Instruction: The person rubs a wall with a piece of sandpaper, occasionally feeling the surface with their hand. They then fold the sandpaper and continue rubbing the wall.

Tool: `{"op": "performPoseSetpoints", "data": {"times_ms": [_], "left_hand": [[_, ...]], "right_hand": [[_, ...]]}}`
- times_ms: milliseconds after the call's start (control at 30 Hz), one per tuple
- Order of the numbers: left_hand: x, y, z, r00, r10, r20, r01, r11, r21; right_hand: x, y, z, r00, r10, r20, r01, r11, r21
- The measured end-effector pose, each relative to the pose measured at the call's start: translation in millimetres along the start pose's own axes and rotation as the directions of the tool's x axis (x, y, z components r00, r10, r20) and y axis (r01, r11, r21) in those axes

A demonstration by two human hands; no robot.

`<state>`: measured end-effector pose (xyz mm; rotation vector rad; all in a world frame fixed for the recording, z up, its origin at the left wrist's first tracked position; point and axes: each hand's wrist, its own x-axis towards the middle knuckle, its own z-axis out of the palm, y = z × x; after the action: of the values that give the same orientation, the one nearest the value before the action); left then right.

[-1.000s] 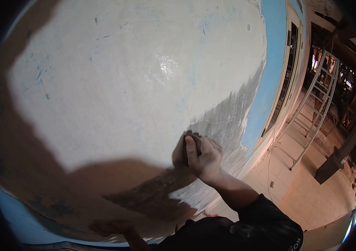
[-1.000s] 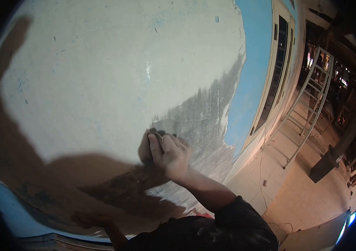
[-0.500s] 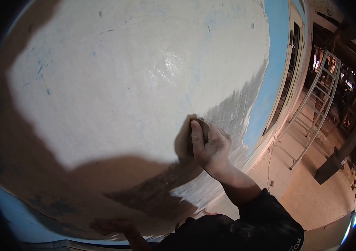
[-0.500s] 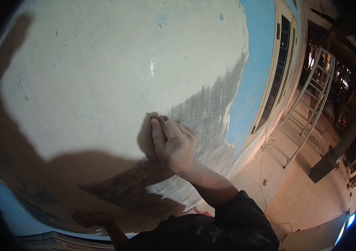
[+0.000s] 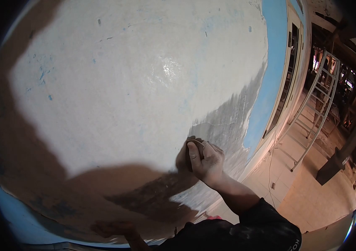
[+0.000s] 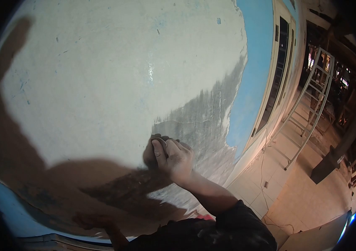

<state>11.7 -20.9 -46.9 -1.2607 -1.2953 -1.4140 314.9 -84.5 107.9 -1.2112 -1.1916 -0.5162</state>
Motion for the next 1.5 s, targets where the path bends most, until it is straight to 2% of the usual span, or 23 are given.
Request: {"op": "performPoseSetpoints", "data": {"times_ms": [100,133,233,300,333,533,633,733,833,933,1033,1133,1233,1333,1433,1500], "left_hand": [[2,-1,-1,0.999,0.042,0.006,-0.042,0.999,0.026],[3,-1,-3,0.998,0.064,0.011,-0.064,0.997,0.035],[-6,-7,1,0.996,-0.030,0.082,0.028,0.999,0.028],[-10,-11,6,0.998,-0.045,0.043,0.046,0.999,-0.028],[-12,-11,8,0.998,-0.056,0.024,0.058,0.997,-0.056],[-11,-12,3,0.997,0.014,0.077,-0.016,0.999,0.032],[-11,-15,4,0.999,0.014,0.052,-0.016,0.999,0.045],[-8,-11,3,0.998,0.011,0.054,-0.011,1.000,0.018],[-7,-10,4,0.999,-0.022,0.044,0.023,1.000,-0.018],[-5,-7,3,0.999,-0.002,0.046,0.001,1.000,0.025],[-6,-11,5,0.999,-0.009,0.040,0.009,1.000,-0.002],[-1,-3,2,0.998,-0.041,0.043,0.041,0.999,0.011],[-7,-11,7,0.998,-0.059,0.034,0.059,0.998,-0.001],[-1,-6,1,0.997,-0.040,0.060,0.039,0.999,0.025],[-6,-8,7,0.997,-0.079,0.021,0.079,0.996,-0.032],[-8,-10,7,0.998,-0.057,0.015,0.058,0.997,-0.055]], "right_hand": [[23,-2,0,0.991,-0.080,-0.107,0.070,0.993,-0.095],[27,-5,-2,0.992,-0.071,-0.106,0.062,0.995,-0.084],[24,-7,-2,0.995,-0.041,-0.088,0.036,0.998,-0.056],[4,-4,0,0.999,-0.024,-0.044,0.022,0.998,-0.062],[6,-4,1,0.998,-0.018,-0.055,0.017,1.000,-0.005],[26,-7,-3,0.997,0.068,-0.038,-0.063,0.992,0.106],[13,-5,-1,0.998,0.042,-0.038,-0.037,0.991,0.132],[32,-19,-6,0.994,0.071,-0.079,-0.067,0.996,0.059],[31,-11,-3,0.997,0.045,-0.066,-0.038,0.993,0.108],[9,-2,2,0.998,0.026,-0.049,-0.021,0.996,0.089],[21,-7,-3,0.997,-0.037,-0.066,0.034,0.999,-0.039],[35,-8,-8,0.999,-0.036,-0.016,0.034,0.992,-0.120],[14,1,2,0.987,-0.131,-0.096,0.114,0.979,-0.167],[5,7,6,0.988,-0.135,-0.075,0.123,0.981,-0.149],[26,3,3,0.970,-0.211,-0.123,0.185,0.963,-0.195],[26,2,2,0.975,-0.187,-0.115,0.163,0.967,-0.197]]}}
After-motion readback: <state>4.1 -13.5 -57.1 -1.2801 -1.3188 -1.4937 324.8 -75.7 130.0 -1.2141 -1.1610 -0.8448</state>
